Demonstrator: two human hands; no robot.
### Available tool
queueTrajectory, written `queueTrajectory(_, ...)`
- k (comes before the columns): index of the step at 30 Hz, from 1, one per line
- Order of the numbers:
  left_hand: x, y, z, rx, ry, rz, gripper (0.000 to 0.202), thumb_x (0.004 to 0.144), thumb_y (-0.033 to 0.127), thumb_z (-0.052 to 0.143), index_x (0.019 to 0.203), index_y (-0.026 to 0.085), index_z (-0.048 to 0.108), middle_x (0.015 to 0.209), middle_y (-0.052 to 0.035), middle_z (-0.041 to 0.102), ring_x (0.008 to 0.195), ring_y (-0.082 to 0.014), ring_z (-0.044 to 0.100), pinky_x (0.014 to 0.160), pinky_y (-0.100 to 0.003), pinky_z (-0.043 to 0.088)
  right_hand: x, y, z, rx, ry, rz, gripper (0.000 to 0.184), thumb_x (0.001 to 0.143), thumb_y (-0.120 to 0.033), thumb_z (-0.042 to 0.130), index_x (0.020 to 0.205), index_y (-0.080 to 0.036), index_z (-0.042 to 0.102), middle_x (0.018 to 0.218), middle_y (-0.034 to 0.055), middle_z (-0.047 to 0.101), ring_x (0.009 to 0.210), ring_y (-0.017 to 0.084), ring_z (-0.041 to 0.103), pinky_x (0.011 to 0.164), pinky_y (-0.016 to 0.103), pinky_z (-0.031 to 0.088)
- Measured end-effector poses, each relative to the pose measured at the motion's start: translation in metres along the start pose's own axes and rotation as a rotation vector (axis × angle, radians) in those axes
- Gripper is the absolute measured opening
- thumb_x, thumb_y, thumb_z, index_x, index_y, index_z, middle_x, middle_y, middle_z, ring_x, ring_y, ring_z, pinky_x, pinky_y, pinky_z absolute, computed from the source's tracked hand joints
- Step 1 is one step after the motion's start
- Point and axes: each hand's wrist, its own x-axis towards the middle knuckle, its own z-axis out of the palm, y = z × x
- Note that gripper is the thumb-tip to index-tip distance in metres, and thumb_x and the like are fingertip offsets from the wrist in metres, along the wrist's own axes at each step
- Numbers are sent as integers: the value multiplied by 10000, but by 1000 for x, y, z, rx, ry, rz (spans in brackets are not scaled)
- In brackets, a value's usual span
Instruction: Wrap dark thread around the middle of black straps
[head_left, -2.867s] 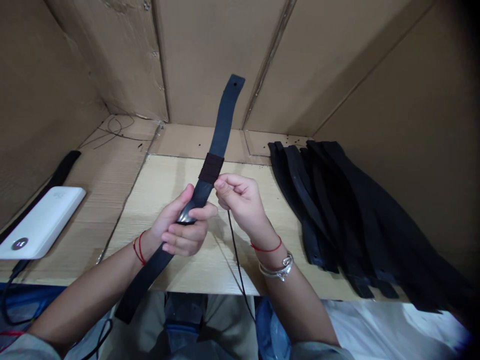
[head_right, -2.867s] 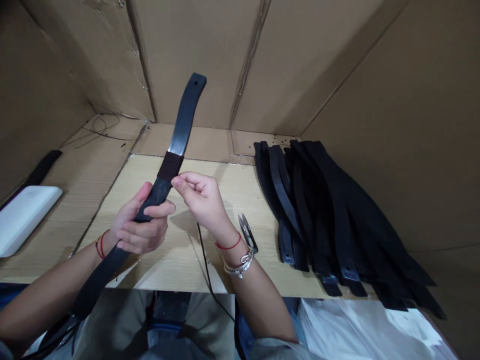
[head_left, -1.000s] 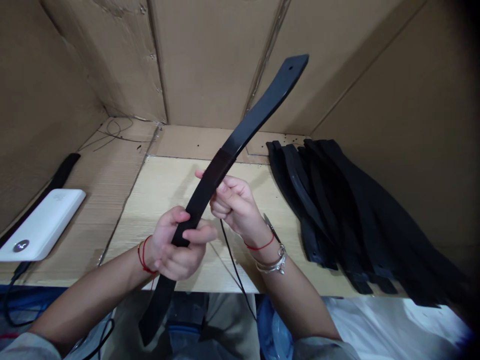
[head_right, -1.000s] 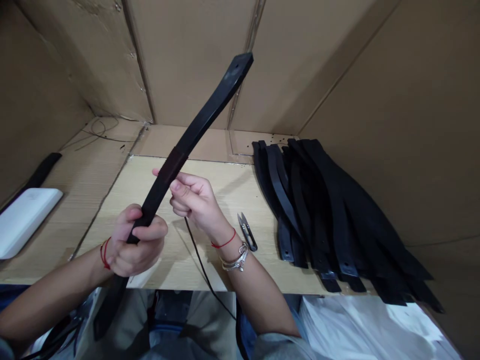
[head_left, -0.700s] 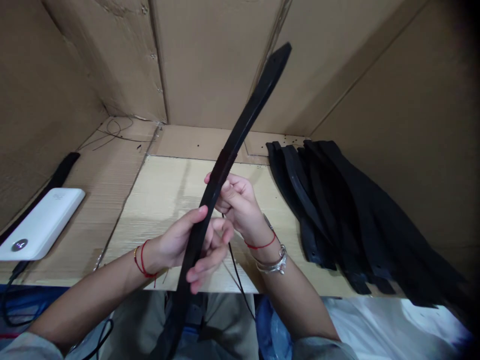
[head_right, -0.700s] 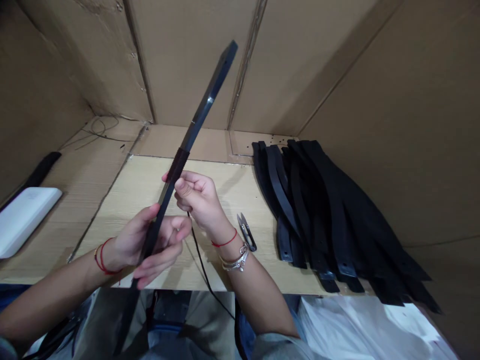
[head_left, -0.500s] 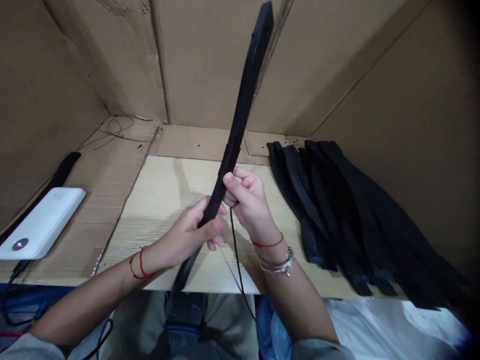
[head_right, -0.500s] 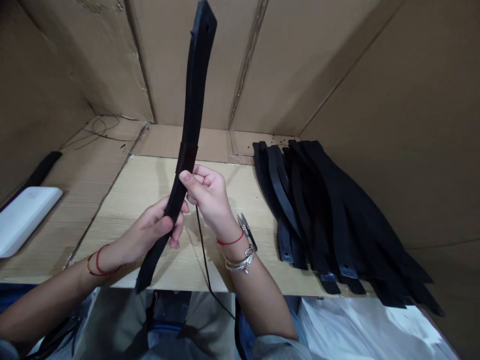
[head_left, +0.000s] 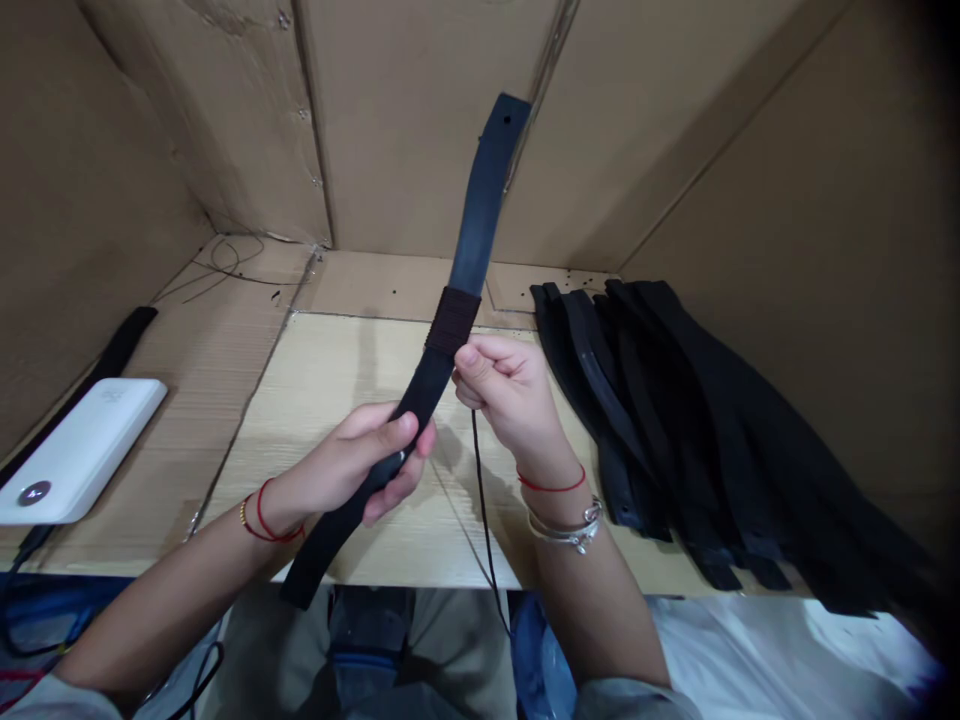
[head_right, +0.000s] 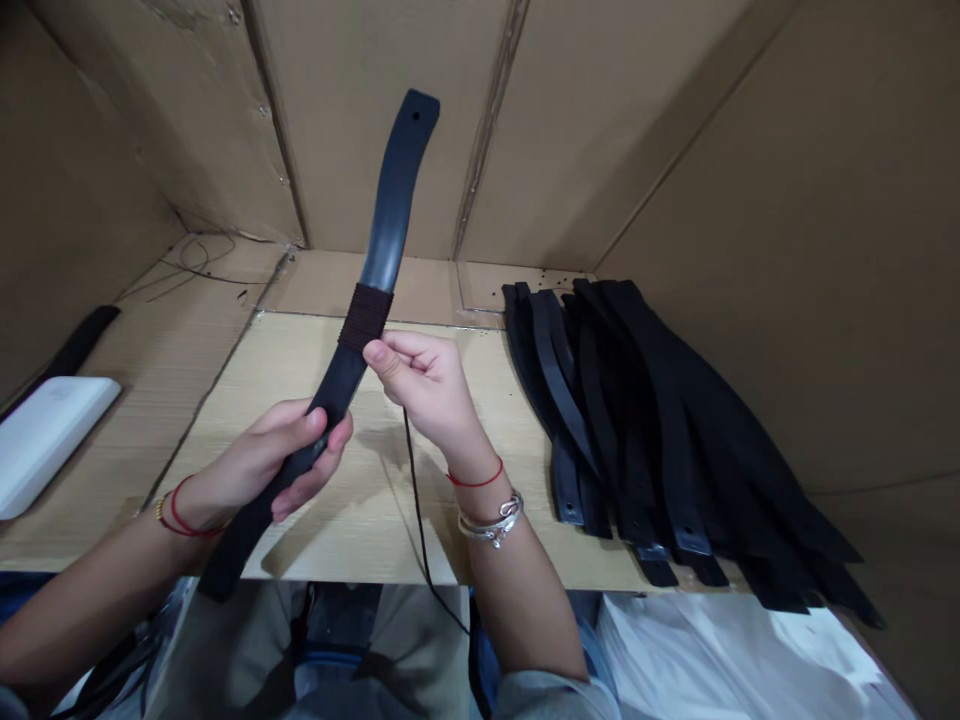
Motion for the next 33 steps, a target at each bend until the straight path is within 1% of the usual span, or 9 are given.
queueTrajectory(5, -1, -3, -3, -261, -163, -44, 319, 961, 460, 499, 824, 174, 531, 437, 65, 474, 261, -46, 301, 266, -126, 349, -3, 3, 9, 170, -31, 25, 365, 812, -455, 731, 642, -172, 576, 517, -100, 210, 437, 43, 145, 422, 238, 97)
queueTrajectory(8, -2, -6, -5, -426, -290, -107, 341, 939, 482, 528, 768, 187, 512, 385, 74, 433, 223, -46, 260, 238, -122, 328, -7, 6, 14, 284, -116, 112, 326, 826, -493, 703, 898, -176, 699, 528, -111, 171, 435, 53, 111, 418, 236, 89)
queueTrajectory(11, -4, -11, -8, -542, -359, -194, 381, 896, 515, 578, 697, 205, 478, 319, 78, 395, 175, -53, 228, 198, -120, 282, -10, 9, 17, 345, -163, 159, 410, 812, -518, 705, 1057, -189, 702, 526, -114, 171, 439, 62, 103, 411, 236, 94)
queueTrajectory(16, -4, -19, -7, -633, -461, -300, 439, 840, 579, 609, 620, 229, 461, 256, 74, 354, 129, -72, 194, 156, -140, 220, -13, 12, 20, 407, -189, 188, 418, 756, -548, 743, 967, -193, 677, 520, -116, 195, 444, 60, 112, 401, 226, 107)
queueTrajectory(20, 0, -17, -2, -587, -541, -292, 444, 861, 606, 568, 653, 219, 506, 330, 62, 385, 187, -65, 233, 194, -144, 242, -13, 10, 22, 393, -164, 195, 408, 710, -536, 790, 806, -180, 613, 524, -114, 235, 440, 43, 117, 393, 216, 107)
queueTrajectory(22, 3, -16, 2, -475, -473, -220, 433, 895, 621, 508, 802, 203, 576, 426, 50, 461, 238, -64, 299, 239, -152, 302, -11, 11, 20, 372, -97, 176, 405, 720, -522, 789, 775, -177, 585, 515, -116, 255, 433, 37, 116, 384, 209, 105)
queueTrajectory(25, 6, -15, 8, -191, -168, 0, 467, 914, 631, 477, 1017, 185, 570, 597, 14, 589, 378, -83, 481, 373, -174, 430, -6, 14, 17, 343, 4, 133, 389, 761, -499, 768, 742, -177, 550, 489, -127, 248, 409, 31, 119, 369, 196, 113)
queueTrajectory(29, 6, -13, 16, 97, 238, 123, 419, 874, 567, 608, 962, 159, 569, 671, 19, 588, 501, -78, 542, 487, -177, 470, -1, 16, 18, 304, 92, 106, 379, 761, -406, 794, 681, -178, 501, 483, -136, 232, 401, 19, 121, 372, 183, 113)
queueTrajectory(33, 6, -12, 17, 142, 352, 119, 450, 888, 583, 570, 864, 134, 586, 584, 29, 551, 406, -57, 460, 381, -157, 373, -1, 17, 23, 246, 121, 93, 326, 776, -398, 780, 723, -164, 560, 495, -127, 275, 407, 17, 131, 382, 188, 113)
